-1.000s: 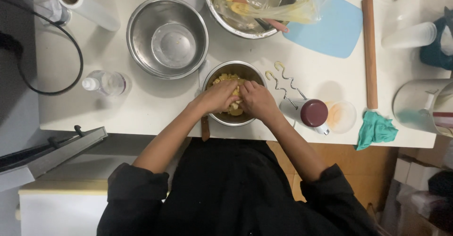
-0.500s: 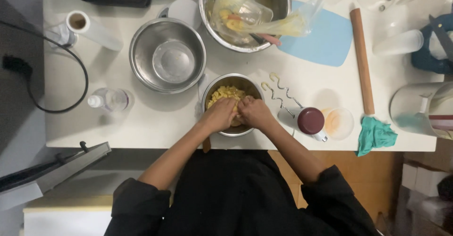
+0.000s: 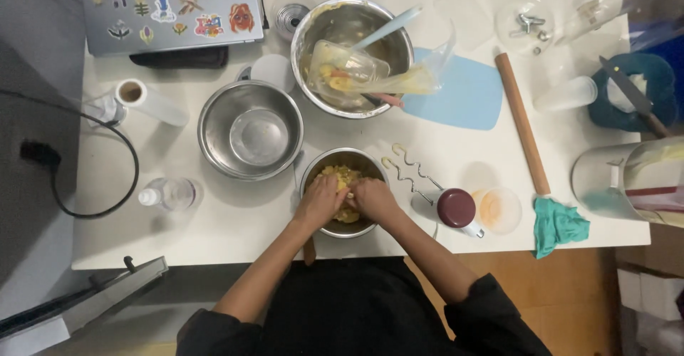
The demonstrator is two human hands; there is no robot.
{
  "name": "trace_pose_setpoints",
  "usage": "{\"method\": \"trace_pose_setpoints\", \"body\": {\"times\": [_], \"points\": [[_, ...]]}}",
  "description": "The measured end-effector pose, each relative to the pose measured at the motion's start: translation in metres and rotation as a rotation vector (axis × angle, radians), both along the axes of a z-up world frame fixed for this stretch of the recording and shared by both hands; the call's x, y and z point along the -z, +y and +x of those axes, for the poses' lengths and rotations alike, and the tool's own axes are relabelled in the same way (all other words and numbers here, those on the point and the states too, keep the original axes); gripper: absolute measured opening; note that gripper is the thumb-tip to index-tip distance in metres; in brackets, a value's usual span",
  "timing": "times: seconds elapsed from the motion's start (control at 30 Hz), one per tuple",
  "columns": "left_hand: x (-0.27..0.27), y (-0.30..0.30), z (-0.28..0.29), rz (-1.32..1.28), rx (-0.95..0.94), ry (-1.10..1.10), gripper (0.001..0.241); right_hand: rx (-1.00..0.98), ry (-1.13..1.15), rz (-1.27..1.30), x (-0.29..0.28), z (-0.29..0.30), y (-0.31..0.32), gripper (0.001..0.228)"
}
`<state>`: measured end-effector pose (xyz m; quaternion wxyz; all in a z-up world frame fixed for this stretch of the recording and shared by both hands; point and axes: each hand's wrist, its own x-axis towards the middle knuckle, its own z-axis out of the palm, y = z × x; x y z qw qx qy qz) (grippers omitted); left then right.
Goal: Breaking up and mixing pieces of dough in a bowl using hands and a hand mixer.
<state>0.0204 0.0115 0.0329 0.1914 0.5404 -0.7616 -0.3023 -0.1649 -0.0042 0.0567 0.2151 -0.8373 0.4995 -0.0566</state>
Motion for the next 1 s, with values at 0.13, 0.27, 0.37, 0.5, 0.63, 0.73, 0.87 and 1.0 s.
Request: {"method": "trace_pose_setpoints", "body": {"times": [0.13,0.27,0.37,0.5,0.63,0.73,0.87,1.0], "points": [[-0.009,0.001,0.0,0.042,-0.027,-0.026,0.037,0.009,0.003,-0.012,0.007,-0.003,0.007,0.029],[-0.005,0.0,0.0,-0.01,-0.055,0.052,0.04,0.015,0.058,-0.035,0.019,-0.005,0.008,0.031],[-0.001,-0.001,0.002,-0.017,-0.057,0.093,0.04,0.026,0.064,-0.026,0.027,-0.006,0.011,0.025],[-0.026,-0.002,0.004,0.153,-0.07,0.097,0.036,0.044,-0.053,-0.03,0.025,-0.007,0.016,0.026],[-0.008,0.002,0.003,-0.031,-0.078,0.279,0.035,0.033,-0.115,-0.092,0.018,-0.009,0.018,0.027],[-0.01,0.0,0.001,0.03,-0.147,0.28,0.036,-0.04,-0.315,-0.216,0.015,-0.009,0.016,0.029],[-0.037,-0.001,-0.002,0.25,-0.268,0.28,0.041,0.092,-0.144,0.067,0.003,-0.004,0.013,0.028],[-0.045,0.0,-0.003,0.302,-0.272,0.278,0.036,0.149,-0.126,0.111,0.003,-0.005,0.018,0.023]]}}
